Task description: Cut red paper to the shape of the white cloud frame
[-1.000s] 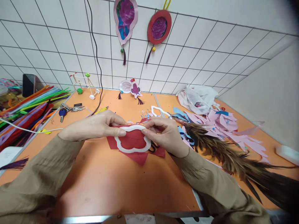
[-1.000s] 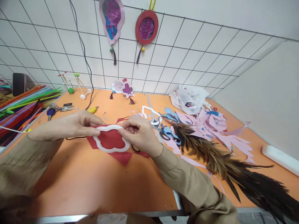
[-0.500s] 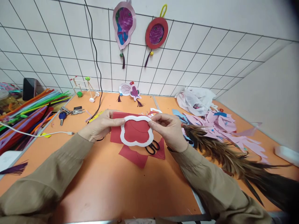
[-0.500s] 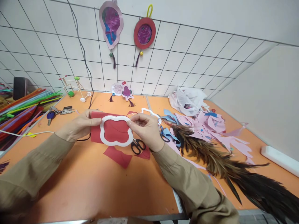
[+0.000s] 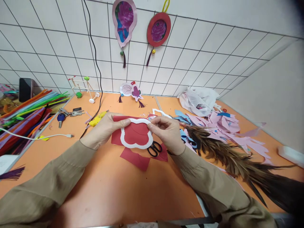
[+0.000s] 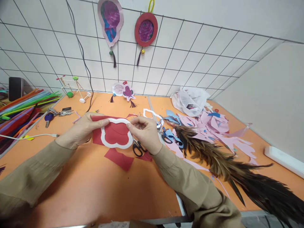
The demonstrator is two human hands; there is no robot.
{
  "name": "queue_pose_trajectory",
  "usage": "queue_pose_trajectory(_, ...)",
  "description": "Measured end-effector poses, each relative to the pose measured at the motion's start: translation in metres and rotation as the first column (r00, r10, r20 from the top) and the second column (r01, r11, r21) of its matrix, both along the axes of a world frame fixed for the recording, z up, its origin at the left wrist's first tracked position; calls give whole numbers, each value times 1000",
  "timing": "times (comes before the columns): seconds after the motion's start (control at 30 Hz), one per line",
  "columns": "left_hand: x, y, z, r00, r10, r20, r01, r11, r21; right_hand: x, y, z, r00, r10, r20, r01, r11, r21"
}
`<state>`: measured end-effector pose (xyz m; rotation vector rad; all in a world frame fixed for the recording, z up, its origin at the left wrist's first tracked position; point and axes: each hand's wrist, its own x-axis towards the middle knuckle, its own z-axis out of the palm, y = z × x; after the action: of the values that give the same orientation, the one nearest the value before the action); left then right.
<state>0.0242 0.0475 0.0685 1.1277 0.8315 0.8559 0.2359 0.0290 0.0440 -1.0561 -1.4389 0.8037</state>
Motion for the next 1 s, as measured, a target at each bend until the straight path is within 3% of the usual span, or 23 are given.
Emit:
queue_pose_trajectory(0.2, 2, -3, 2, 992, 70, -108, -59, 993, 100, -2, 1, -3, 1000, -2, -10, 2, 1000, -1)
queue_pose_trajectory(0.37, 6, -6, 6, 986, 140, -95, -137, 990, 39, -5, 1, -4, 998, -7, -62, 5, 1000, -29)
queue_pose_trajectory(0.73, -2, -4, 7, 971, 113, -211, -96, 991, 91, -6, -3, -8, 995, 52, -88, -60, 994, -90)
queue_pose_trajectory(0.9, -4, -4, 13, 961, 113, -254, -97, 992, 74, 8, -3, -11, 990, 140, 3, -139, 986, -88)
queue_pose_trajectory(1.0, -7, -3, 18, 941, 141, -308, -117, 989, 94, 23, -5, -19, 965, 94, 246, -71, 992, -99)
